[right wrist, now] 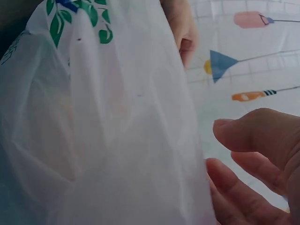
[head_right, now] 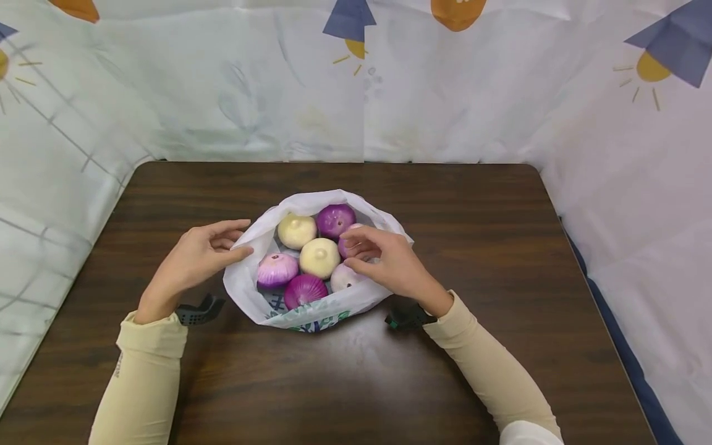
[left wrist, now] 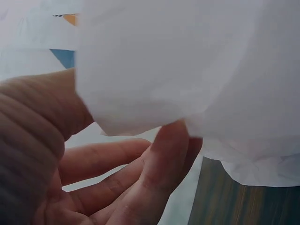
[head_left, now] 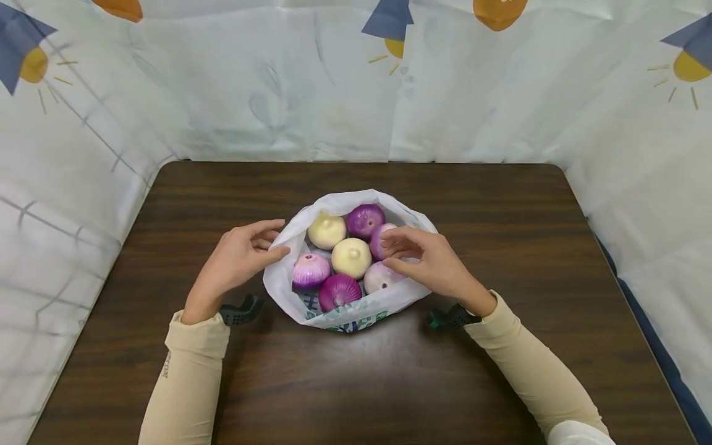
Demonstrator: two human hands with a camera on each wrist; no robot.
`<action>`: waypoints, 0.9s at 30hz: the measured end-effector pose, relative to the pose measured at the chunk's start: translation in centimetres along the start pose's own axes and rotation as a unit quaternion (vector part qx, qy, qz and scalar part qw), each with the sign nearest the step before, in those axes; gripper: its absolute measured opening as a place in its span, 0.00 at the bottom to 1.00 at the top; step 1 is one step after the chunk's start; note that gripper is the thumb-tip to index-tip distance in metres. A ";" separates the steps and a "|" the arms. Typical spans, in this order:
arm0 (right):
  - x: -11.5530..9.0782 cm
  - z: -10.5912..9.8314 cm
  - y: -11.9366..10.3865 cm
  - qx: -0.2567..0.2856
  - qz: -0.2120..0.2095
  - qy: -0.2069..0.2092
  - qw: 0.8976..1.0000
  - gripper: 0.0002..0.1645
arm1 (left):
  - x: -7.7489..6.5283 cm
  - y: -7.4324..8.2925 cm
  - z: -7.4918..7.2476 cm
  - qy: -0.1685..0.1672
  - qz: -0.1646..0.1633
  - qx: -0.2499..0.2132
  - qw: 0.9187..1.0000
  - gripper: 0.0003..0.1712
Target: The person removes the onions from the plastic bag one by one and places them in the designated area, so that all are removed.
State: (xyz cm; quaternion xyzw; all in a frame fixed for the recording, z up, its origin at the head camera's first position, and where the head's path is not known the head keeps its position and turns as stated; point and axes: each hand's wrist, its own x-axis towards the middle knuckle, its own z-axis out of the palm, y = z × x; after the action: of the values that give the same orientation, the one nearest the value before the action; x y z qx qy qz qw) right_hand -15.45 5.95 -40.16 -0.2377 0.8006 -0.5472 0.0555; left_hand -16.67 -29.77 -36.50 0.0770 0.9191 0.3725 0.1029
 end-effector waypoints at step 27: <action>-0.7 0.1 2.1 -0.058 0.027 -0.063 0.996 0.24 | -0.4 -0.7 -0.7 -0.003 -0.001 -0.006 1.000 0.33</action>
State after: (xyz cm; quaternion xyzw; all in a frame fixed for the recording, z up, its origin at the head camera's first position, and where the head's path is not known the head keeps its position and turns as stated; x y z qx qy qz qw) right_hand -15.50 6.79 -42.21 -0.2530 0.8318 -0.4825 0.1064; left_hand -16.56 -30.84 -36.45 0.0766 0.9165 0.3779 0.1063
